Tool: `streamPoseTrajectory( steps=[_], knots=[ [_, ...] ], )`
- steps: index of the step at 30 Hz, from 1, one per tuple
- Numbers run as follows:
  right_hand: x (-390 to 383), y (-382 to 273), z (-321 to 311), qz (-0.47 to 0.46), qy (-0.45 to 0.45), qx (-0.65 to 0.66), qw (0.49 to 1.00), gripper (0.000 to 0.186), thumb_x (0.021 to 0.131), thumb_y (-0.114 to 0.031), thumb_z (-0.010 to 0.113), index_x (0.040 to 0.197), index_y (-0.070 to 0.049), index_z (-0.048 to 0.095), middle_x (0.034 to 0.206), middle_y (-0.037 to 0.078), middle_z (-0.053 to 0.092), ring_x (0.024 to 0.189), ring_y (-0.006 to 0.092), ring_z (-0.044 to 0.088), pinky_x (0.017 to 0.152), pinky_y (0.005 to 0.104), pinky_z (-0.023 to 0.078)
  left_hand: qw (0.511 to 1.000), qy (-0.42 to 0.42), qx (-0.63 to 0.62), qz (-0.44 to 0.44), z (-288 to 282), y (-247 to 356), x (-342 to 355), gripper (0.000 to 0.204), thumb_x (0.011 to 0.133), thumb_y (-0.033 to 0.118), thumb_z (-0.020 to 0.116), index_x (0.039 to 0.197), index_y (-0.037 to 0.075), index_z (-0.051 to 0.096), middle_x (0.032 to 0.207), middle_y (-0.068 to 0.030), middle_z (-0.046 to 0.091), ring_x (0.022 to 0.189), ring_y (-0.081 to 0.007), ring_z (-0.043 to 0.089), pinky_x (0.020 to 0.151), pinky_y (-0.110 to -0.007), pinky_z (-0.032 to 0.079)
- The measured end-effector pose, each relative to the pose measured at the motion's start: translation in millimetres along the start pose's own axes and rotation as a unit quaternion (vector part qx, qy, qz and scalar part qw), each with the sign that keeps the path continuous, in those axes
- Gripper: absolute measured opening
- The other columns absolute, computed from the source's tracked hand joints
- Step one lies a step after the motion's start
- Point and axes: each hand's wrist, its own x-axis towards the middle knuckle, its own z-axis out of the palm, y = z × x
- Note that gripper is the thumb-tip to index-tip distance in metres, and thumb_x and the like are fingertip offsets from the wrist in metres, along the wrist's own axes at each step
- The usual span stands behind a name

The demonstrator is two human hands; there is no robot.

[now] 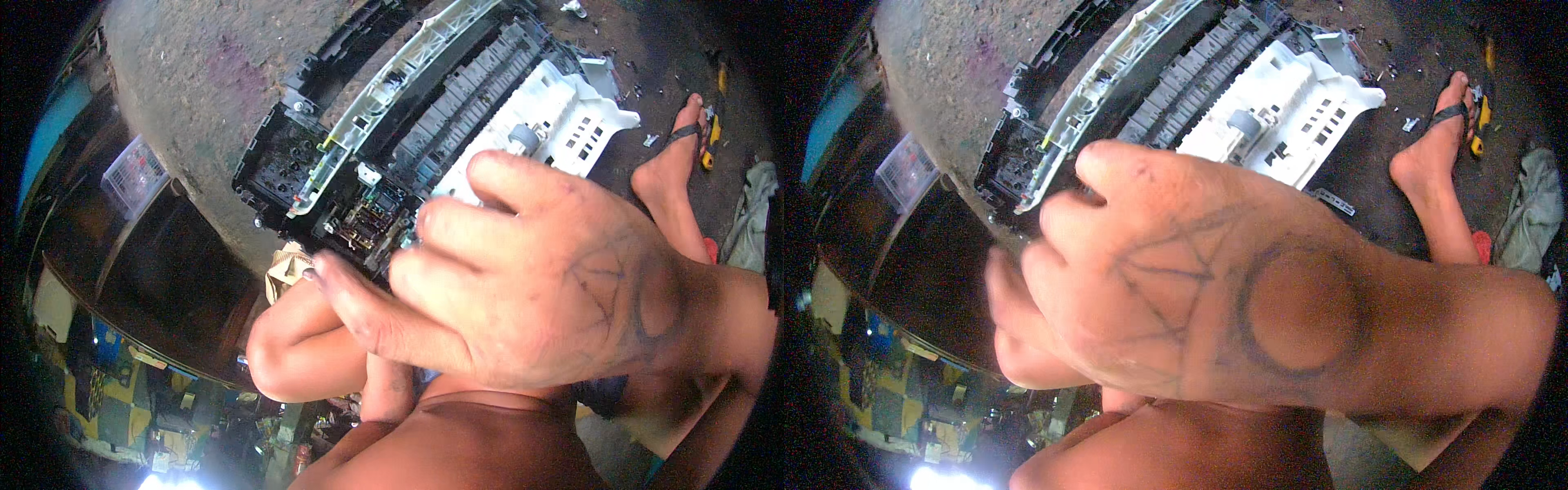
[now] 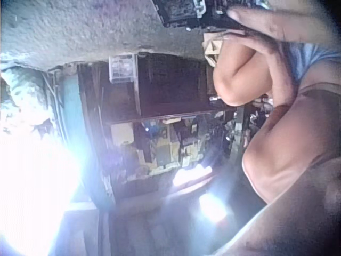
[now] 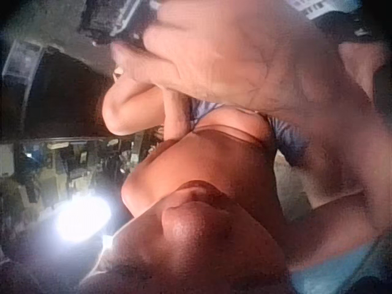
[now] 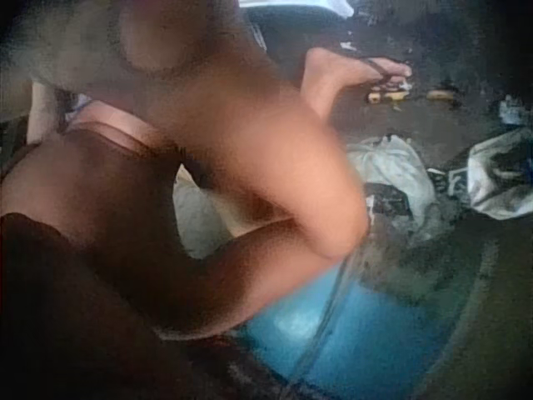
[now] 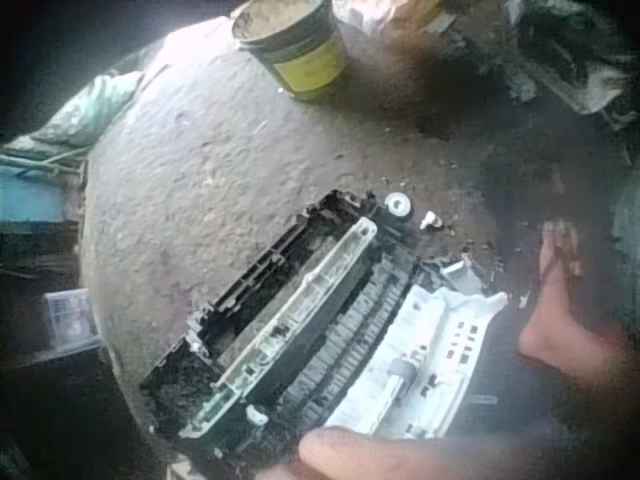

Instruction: The person sits on the floor and uses a screwdriver to disassemble a disassembled electronic device, removing screws and separating internal components. They manipulate wires and small parts while working on the device's interior.

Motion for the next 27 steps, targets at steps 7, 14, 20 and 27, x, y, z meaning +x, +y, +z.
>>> streamPoseTrajectory(
  steps=[7, 14, 20, 27],
  knots=[
    [-3, -25, 14, 0.032, -0.023, -0.16, 0.986, 0.027, 0.089, -0.024, 0.06, 0.107, -0.004, 0.062, 0.081, 0.003, 0.058, 0.072, 0.0176, 0.055, 0.057, 0.0339, 0.043, 0.999, 0.033, 0.007, -0.013, -5, -7, -9, 0.076, 0.099, 0.069, 0.031, 0.15, 0.013, 0.039, 0.146, -0.0076, 0.049, 0.133, -0.027, 0.046, 0.117, -0.044, 0.03],
    [1, -21, 10, 0.057, -0.054, -0.244, 0.967, 0.031, 0.09, -0.011, 0.058, 0.12, -0.004, 0.056, 0.077, 0.007, 0.055, 0.056, 0.017, 0.049, 0.051, 0.0309, 0.042, 0.997, 0.074, 0.01, -0.012, -5, 11, -17, 0.079, 0.098, 0.071, 0.031, 0.15, 0.012, 0.04, 0.147, -0.0077, 0.049, 0.134, -0.0273, 0.046, 0.117, -0.044, 0.029],
    [-11, -10, 11, -0.068, -0.038, -0.167, 0.983, 0.03, 0.084, -0.015, 0.067, 0.111, -0.001, 0.063, 0.084, 0.006, 0.056, 0.074, 0.0175, 0.056, 0.056, 0.0313, 0.044, 0.999, 0.042, 0.004, -0.031, -12, -12, 7, 0.081, 0.097, 0.072, 0.031, 0.15, 0.011, 0.04, 0.148, -0.0078, 0.048, 0.134, -0.0275, 0.045, 0.117, -0.044, 0.029],
    [8, -22, -33, 0.259, -0.193, -0.163, 0.932, 0.06, 0.079, -0.004, 0.071, 0.138, -0.01, 0.057, 0.093, 0.006, 0.063, 0.074, 0.0225, 0.065, 0.072, 0.0393, 0.053, 0.997, 0.048, -0.029, -0.047, -22, -13, 2, 0.084, 0.096, 0.074, 0.031, 0.15, 0.01, 0.04, 0.149, -0.0079, 0.048, 0.135, -0.0277, 0.044, 0.118, -0.045, 0.028]
  ],
)
